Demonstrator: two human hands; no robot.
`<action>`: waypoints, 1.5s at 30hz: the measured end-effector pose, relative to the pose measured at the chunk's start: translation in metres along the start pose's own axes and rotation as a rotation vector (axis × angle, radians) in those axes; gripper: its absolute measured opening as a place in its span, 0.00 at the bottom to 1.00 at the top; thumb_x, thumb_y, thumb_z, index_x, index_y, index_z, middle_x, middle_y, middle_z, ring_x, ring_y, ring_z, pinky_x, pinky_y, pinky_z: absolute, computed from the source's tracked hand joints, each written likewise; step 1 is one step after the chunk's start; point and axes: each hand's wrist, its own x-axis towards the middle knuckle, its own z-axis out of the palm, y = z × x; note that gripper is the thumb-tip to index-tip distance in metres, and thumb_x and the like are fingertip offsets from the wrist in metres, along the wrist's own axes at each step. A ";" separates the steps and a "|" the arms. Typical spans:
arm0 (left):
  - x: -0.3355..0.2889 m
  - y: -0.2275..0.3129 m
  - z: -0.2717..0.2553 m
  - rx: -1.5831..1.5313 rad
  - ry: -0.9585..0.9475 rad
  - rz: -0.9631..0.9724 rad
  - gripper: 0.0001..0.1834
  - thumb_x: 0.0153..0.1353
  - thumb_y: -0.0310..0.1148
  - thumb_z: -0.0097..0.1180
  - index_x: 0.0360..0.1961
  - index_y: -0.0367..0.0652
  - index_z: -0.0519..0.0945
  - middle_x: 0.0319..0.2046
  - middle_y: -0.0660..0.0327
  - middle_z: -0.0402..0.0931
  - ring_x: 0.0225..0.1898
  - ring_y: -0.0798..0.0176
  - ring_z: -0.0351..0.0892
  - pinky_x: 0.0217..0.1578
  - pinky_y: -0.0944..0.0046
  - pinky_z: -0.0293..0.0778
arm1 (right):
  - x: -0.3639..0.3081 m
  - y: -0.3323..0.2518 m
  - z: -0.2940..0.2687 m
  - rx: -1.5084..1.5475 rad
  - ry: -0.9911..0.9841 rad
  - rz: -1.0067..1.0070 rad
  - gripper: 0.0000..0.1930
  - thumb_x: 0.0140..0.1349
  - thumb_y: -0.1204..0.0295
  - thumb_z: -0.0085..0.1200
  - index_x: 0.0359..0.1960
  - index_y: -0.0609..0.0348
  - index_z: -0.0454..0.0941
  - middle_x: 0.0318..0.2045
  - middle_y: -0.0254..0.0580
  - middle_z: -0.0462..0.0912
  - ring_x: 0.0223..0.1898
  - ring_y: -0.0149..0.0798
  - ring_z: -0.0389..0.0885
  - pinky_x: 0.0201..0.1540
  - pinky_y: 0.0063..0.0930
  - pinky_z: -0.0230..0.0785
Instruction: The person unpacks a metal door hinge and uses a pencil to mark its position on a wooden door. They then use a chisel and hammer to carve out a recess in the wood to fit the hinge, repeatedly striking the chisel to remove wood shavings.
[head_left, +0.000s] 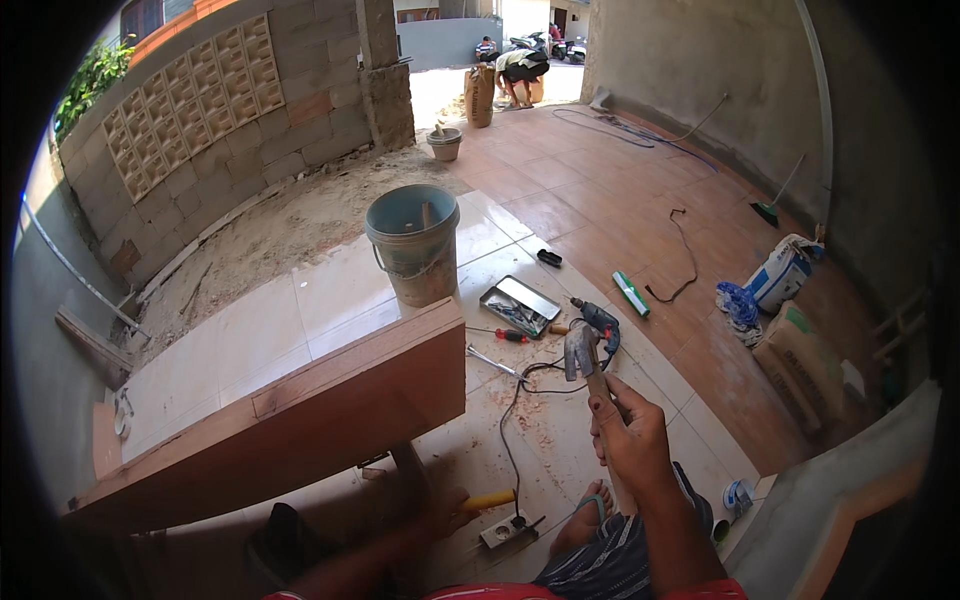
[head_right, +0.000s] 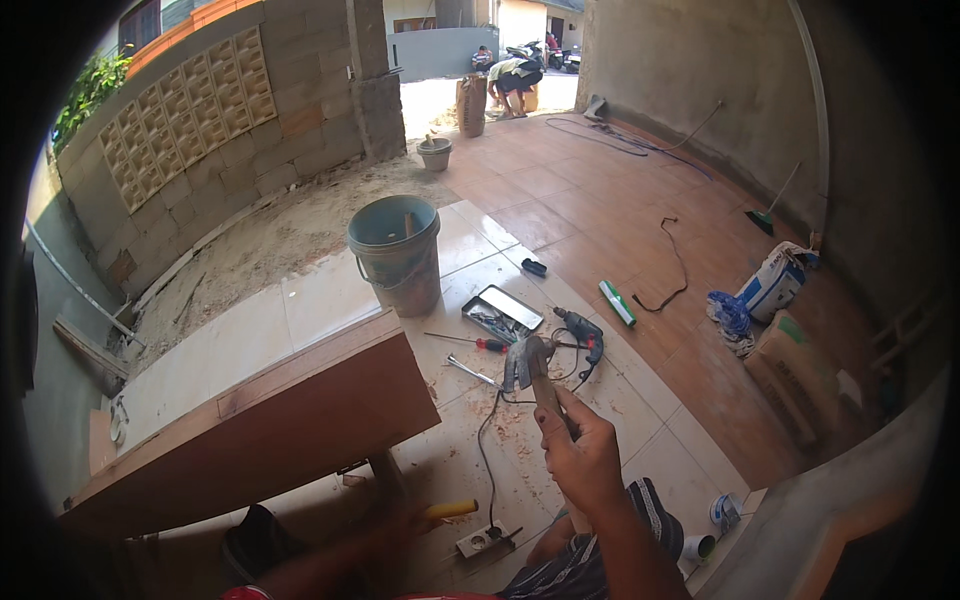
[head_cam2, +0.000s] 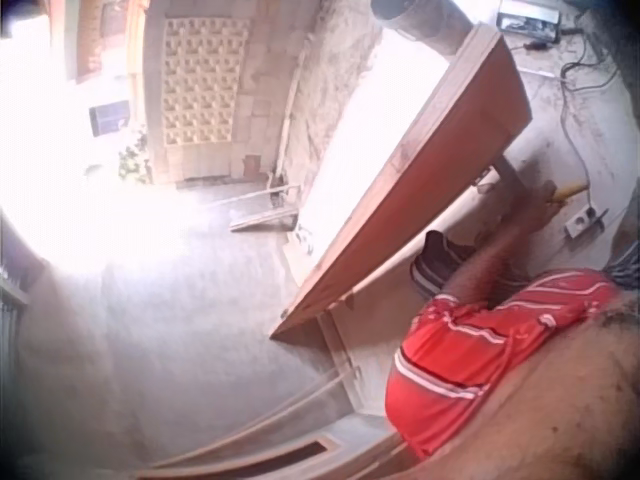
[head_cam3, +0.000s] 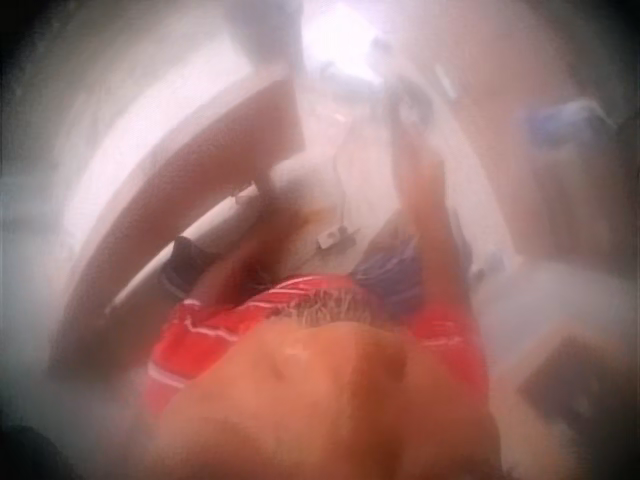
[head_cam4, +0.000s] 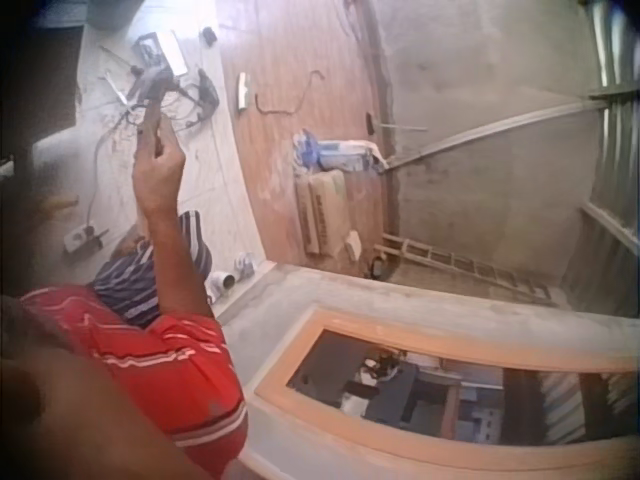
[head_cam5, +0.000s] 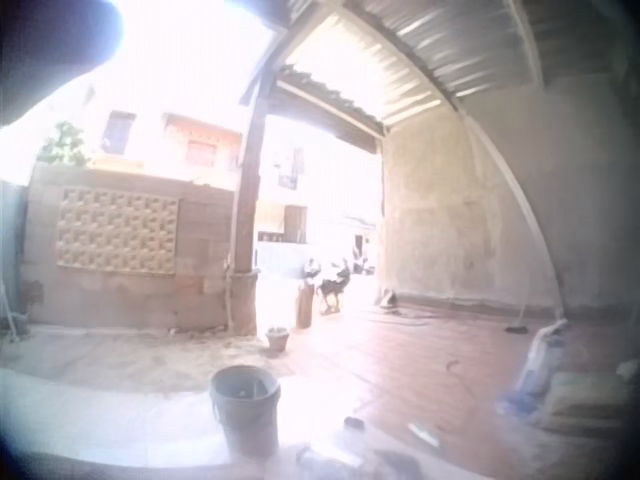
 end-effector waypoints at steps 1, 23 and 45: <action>0.004 -0.004 0.003 -0.010 0.009 0.024 0.21 0.73 0.48 0.62 0.44 0.39 0.76 0.35 0.49 0.78 0.35 0.51 0.79 0.39 0.49 0.74 | -0.003 -0.006 0.002 0.014 -0.014 -0.012 0.26 0.75 0.58 0.59 0.66 0.64 0.76 0.23 0.29 0.75 0.20 0.22 0.71 0.22 0.21 0.66; -0.087 0.196 -0.170 -0.630 0.450 0.619 0.09 0.77 0.39 0.57 0.44 0.46 0.76 0.26 0.72 0.66 0.24 0.77 0.60 0.25 0.70 0.58 | -0.008 -0.020 -0.015 0.169 -0.013 -0.261 0.24 0.72 0.66 0.62 0.64 0.66 0.77 0.23 0.31 0.75 0.16 0.21 0.69 0.16 0.19 0.62; -0.150 0.152 -0.284 -0.814 1.129 1.130 0.20 0.81 0.47 0.48 0.32 0.48 0.73 0.16 0.73 0.52 0.16 0.77 0.44 0.18 0.69 0.45 | -0.005 0.001 0.029 0.099 -0.063 -0.053 0.25 0.72 0.71 0.59 0.67 0.67 0.74 0.22 0.31 0.74 0.15 0.24 0.70 0.14 0.23 0.63</action>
